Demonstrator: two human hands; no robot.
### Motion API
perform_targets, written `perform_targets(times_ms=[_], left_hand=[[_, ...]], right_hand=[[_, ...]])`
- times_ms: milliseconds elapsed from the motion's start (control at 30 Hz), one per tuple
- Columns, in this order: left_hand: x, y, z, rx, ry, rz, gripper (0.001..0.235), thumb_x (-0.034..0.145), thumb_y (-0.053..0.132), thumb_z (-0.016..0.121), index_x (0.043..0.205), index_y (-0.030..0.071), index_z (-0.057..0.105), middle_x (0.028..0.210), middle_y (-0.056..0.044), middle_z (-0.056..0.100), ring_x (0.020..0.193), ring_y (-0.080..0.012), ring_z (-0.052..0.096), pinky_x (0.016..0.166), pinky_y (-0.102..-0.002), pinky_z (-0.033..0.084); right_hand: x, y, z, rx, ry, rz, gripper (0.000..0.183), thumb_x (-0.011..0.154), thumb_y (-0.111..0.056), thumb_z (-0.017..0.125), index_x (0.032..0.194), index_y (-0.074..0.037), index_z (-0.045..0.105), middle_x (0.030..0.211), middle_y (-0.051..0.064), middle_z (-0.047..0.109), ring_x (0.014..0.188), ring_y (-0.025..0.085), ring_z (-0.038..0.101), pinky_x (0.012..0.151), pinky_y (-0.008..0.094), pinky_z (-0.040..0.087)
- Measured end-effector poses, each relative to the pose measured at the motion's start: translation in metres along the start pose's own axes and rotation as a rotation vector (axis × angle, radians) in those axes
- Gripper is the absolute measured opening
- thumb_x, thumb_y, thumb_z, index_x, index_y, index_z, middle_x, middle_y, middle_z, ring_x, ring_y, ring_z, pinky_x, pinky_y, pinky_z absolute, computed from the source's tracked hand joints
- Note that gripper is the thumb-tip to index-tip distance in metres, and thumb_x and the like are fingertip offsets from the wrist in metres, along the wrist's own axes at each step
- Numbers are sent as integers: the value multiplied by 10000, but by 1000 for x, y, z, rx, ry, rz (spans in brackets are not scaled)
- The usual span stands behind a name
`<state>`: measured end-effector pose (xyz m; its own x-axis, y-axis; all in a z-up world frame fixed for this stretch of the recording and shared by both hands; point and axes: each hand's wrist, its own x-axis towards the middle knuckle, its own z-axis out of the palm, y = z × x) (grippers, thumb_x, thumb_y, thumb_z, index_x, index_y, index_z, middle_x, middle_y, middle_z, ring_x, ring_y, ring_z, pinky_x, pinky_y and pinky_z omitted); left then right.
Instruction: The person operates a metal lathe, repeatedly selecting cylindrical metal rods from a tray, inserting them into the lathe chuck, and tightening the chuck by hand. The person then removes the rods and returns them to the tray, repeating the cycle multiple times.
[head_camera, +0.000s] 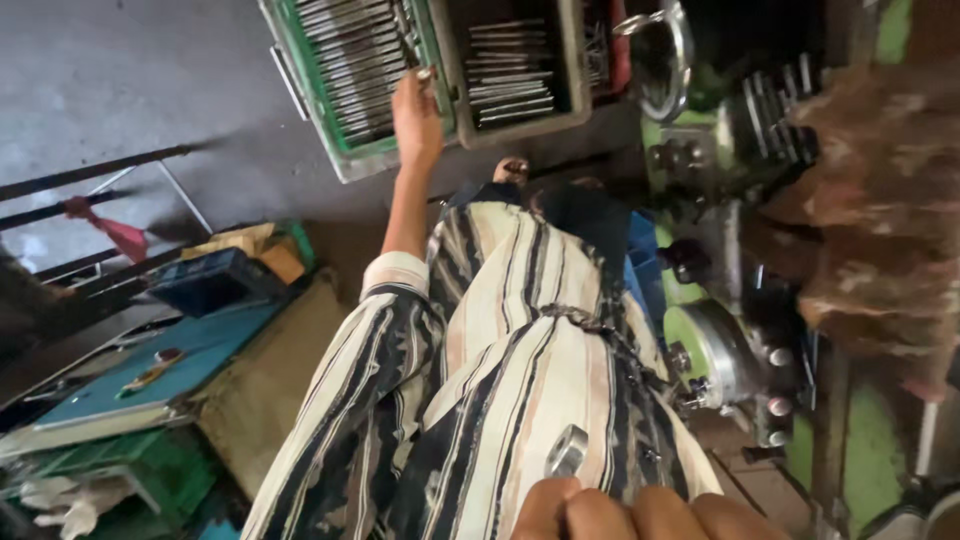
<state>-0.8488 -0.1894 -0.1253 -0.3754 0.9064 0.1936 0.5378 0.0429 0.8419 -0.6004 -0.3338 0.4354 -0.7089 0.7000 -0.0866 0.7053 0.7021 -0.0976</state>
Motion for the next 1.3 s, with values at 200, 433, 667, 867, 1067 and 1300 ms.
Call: perform_targets(times_ms=[200, 433, 667, 867, 1067, 1300], left_hand=[[12, 81, -6, -238, -141, 20, 310, 995, -6, 580, 1288, 83, 632, 1050, -99, 668, 871, -232, 570, 798, -369, 491], [0, 223, 16, -683, -404, -153, 261, 1124, 178, 503, 1332, 52, 597, 1053, -26, 665, 965, -151, 617, 887, -318, 527], [-16, 354, 5, -951, -1133, -247, 423, 1109, 327, 524, 1444, 72, 567, 806, 45, 509, 710, -35, 478, 618, -224, 420], [-15, 371, 15, -665, -1367, -89, 449, 1080, 304, 553, 1447, 54, 489, 706, 35, 531, 642, -47, 487, 591, -222, 434], [-25, 368, 23, -1059, -1475, -276, 448, 1116, 379, 472, 1469, 104, 468, 717, 57, 425, 604, -31, 362, 524, -197, 303], [-30, 366, 38, -948, -1648, -543, 459, 1110, 484, 372, 1293, 96, 537, 734, 42, 427, 521, -30, 317, 424, -208, 223]], right_hand=[[-7, 21, 12, 1, 37, 68, 86, 985, -192, 641, 946, -131, 595, 770, 28, 472, 585, 177, 433, 534, 364, 399], [-9, 112, 92, 266, 406, 399, 183, 1145, -190, 613, 1048, -36, 619, 932, 87, 580, 760, 202, 547, 671, 331, 450], [-2, 145, 216, 362, 1033, 908, 275, 1203, -221, 578, 1086, 27, 603, 1053, 120, 610, 945, 238, 600, 815, 338, 482], [-23, 138, 244, 315, 1085, 1004, 254, 1129, -234, 584, 1064, 4, 646, 1006, 143, 664, 851, 272, 633, 729, 372, 473], [-27, 119, 262, 315, 1121, 1114, 180, 1082, -190, 631, 1069, -12, 647, 954, 146, 694, 753, 274, 672, 688, 358, 517], [-46, 127, 262, -13, 1067, 850, 132, 995, -94, 712, 1040, 0, 631, 822, 143, 687, 648, 309, 648, 587, 384, 492]])
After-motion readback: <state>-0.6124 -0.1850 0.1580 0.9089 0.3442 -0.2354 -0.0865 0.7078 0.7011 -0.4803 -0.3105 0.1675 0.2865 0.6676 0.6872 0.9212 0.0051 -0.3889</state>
